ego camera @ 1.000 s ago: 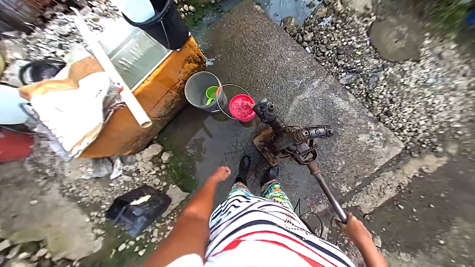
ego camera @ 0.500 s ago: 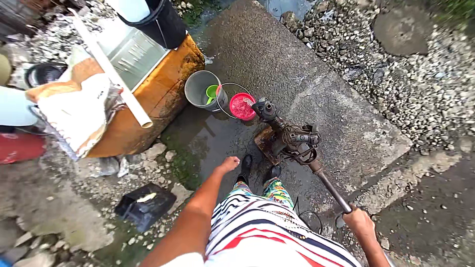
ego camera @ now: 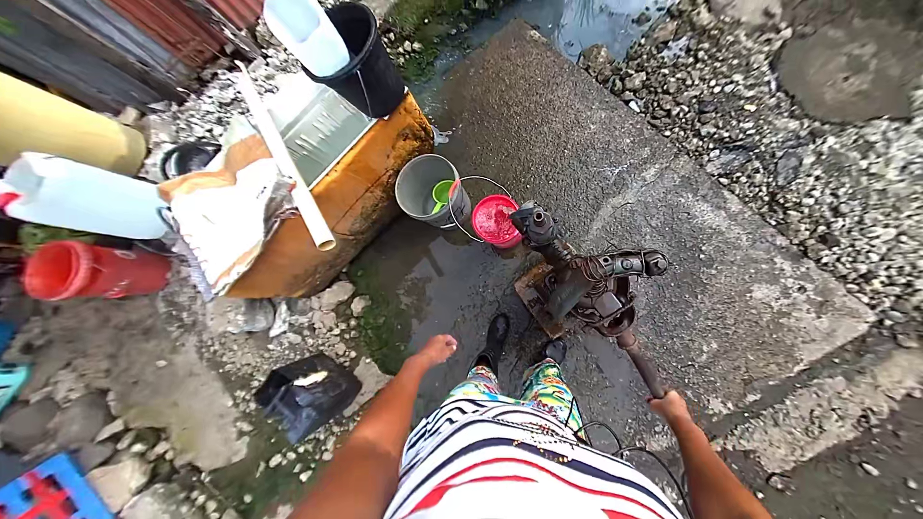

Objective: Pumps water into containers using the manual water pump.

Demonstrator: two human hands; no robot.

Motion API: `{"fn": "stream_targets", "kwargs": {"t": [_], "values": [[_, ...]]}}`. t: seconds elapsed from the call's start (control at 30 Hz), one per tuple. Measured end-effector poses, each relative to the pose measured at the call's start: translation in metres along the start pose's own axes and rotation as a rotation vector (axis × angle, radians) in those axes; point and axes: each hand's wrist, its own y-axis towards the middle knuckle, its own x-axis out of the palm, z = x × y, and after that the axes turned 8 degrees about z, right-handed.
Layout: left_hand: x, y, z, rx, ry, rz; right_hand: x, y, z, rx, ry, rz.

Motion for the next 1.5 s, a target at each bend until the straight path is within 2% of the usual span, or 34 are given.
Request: {"fn": "stream_targets", "kwargs": {"t": [0.07,0.17,0.23,0.3,0.4,0.5,0.57,0.67,0.77,0.87,1.03,1.17,1.33,1.43,1.5], "values": [[0.0,0.001,-0.004,0.004,-0.02,-0.002,0.016,-0.023,-0.003,0.007,0.043,-0.066],[0.003,0.008,-0.004,0.015,-0.045,-0.019,0.02,-0.082,0.008,0.014,0.027,-0.013],[0.006,0.018,-0.006,0.022,-0.053,-0.041,-0.003,-0.125,0.019,0.018,-0.036,0.042],[0.009,0.029,-0.005,0.04,-0.046,-0.057,-0.043,-0.174,0.016,0.018,-0.145,0.065],[0.008,0.04,0.001,0.061,-0.033,-0.067,-0.098,-0.253,-0.021,0.013,-0.33,0.141],[0.006,0.043,0.011,0.076,-0.045,-0.071,-0.119,-0.284,-0.053,0.024,-0.407,0.195],[0.006,0.044,0.018,0.092,-0.058,-0.069,-0.114,-0.272,-0.053,0.051,-0.385,0.151],[0.003,0.039,0.025,0.125,-0.081,-0.06,-0.085,-0.223,-0.023,0.079,-0.27,0.121],[-0.001,0.03,0.024,0.111,-0.045,-0.048,-0.06,-0.176,0.0,0.084,-0.26,0.2],[-0.003,0.024,0.01,0.056,-0.035,-0.016,-0.059,-0.13,0.017,-0.022,-0.311,0.281],[0.004,0.012,-0.003,-0.014,-0.054,0.008,-0.051,-0.06,0.032,-0.144,-0.291,0.217],[0.001,-0.007,-0.006,0.005,-0.077,0.025,-0.027,-0.02,0.019,-0.069,-0.242,0.131],[0.004,-0.005,-0.021,-0.026,-0.105,0.024,0.0,-0.013,0.002,0.034,-0.017,-0.014],[0.005,0.004,-0.028,-0.054,-0.099,-0.002,0.017,-0.061,0.003,0.041,0.032,-0.06],[0.008,0.014,-0.03,-0.052,-0.102,-0.026,0.008,-0.099,0.011,0.038,-0.008,-0.031]]}}
